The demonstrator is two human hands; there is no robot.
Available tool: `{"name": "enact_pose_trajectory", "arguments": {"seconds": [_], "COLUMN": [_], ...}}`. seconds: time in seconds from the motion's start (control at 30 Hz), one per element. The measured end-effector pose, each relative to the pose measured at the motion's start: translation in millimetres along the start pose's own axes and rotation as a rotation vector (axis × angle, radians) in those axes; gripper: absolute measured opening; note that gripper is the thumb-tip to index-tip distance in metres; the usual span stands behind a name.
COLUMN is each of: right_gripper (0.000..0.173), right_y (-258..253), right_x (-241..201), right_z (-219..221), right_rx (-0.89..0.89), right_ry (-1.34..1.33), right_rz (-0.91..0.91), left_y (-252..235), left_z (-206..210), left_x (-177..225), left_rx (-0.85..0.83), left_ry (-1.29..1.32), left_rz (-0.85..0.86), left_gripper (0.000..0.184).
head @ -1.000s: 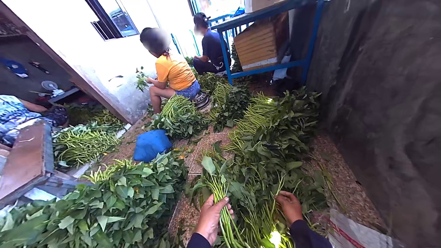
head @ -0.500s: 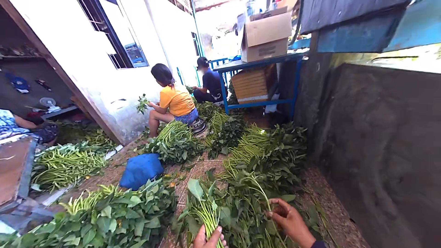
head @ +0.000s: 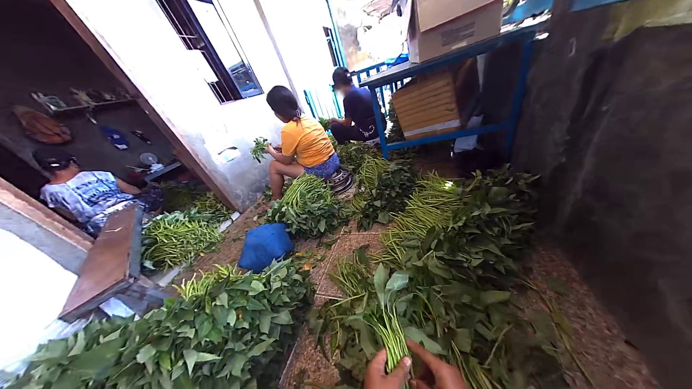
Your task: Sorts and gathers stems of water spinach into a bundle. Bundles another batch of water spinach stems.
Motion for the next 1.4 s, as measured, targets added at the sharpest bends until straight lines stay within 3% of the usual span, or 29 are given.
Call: {"name": "enact_pose_trajectory", "arguments": {"seconds": [0.1, 0.2, 0.37, 0.43, 0.5, 0.57, 0.63, 0.73, 0.8, 0.9, 0.97, 1.07, 1.17, 1.23, 1.3, 1.4], "right_gripper": [0.068, 0.057, 0.020, 0.013, 0.013, 0.024, 0.030, 0.045, 0.055, 0.039, 0.034, 0.034, 0.024, 0.027, 0.020, 0.019], "right_y": [-8.8, -10.8, -26.9, -30.4, -41.8, -59.8, -80.8, -73.3, -68.1, -80.2, -90.2, -81.2, -57.9, -44.4, -27.7, -13.0], "right_x": [2.7, 1.9, -3.8, -7.6, 1.5, 24.0, 66.1, 101.6, 121.4, 126.8, 121.6, 79.4, 48.5, 32.5, 27.1, 48.2], "right_z": [-8.0, -21.3, -35.0, -19.4, -3.5, 8.1, 33.7, 82.7, 96.9, 73.4, 33.4, -42.3, -100.4, -127.9, -148.9, -170.8], "right_rx": [-0.141, -0.306, -0.239, -0.263, -0.277, -0.147, -0.045, -0.150, -0.123, -0.205, -0.272, -0.448, -0.543, -0.510, -0.446, -0.261], "right_ry": [-0.089, -0.257, -0.303, -0.412, -0.552, -0.471, -0.035, 0.560, 0.700, 0.701, 0.546, 0.302, 0.265, 0.371, 0.249, 0.204], "right_rz": [0.057, 0.047, -0.267, -0.341, -0.253, 0.014, 0.177, 0.333, 0.371, 0.360, 0.331, 0.295, 0.246, 0.262, 0.228, 0.285], "left_y": [-4.3, 2.9, 14.3, 16.1, 17.0, 12.6, 0.8, -16.8, -20.9, -21.9, -20.0, -16.8, -14.3, -14.1, -14.7, -12.7], "left_z": [-5.0, -17.0, -51.9, -59.6, -68.7, -80.6, -94.3, -106.7, -107.3, -105.0, -104.1, -100.2, -89.0, -81.8, -76.9, -70.1], "left_x": [2.0, 12.1, 41.5, 43.2, 48.9, 60.1, 69.8, 74.7, 73.2, 74.1, 75.0, 75.9, 74.9, 74.7, 75.2, 71.9], "left_rx": [-0.045, -0.164, -0.732, -0.840, -0.721, -0.418, -0.111, 0.156, 0.184, 0.141, 0.123, 0.138, 0.140, 0.135, 0.121, 0.123], "left_ry": [0.101, 0.157, 0.193, 0.193, 0.170, 0.169, 0.194, 0.254, 0.266, 0.260, 0.264, 0.293, 0.302, 0.300, 0.301, 0.301], "left_rz": [-0.160, -0.312, -0.198, -0.175, -0.171, -0.166, -0.123, -0.055, -0.052, -0.062, -0.059, -0.048, -0.034, -0.024, -0.023, -0.026], "left_gripper": [0.025, 0.030, 0.020, 0.020, 0.018, 0.017, 0.022, 0.025, 0.028, 0.029, 0.027, 0.024, 0.023, 0.023, 0.023, 0.027]}}
Point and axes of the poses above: each hand's wrist, its own y-axis away from the middle knuckle, its own z-axis out of the palm, x = y × z, the point moved 1 cm from there along -y, towards the middle knuckle, and after that the axes turned 4 degrees about x, right-handed, at the moved point
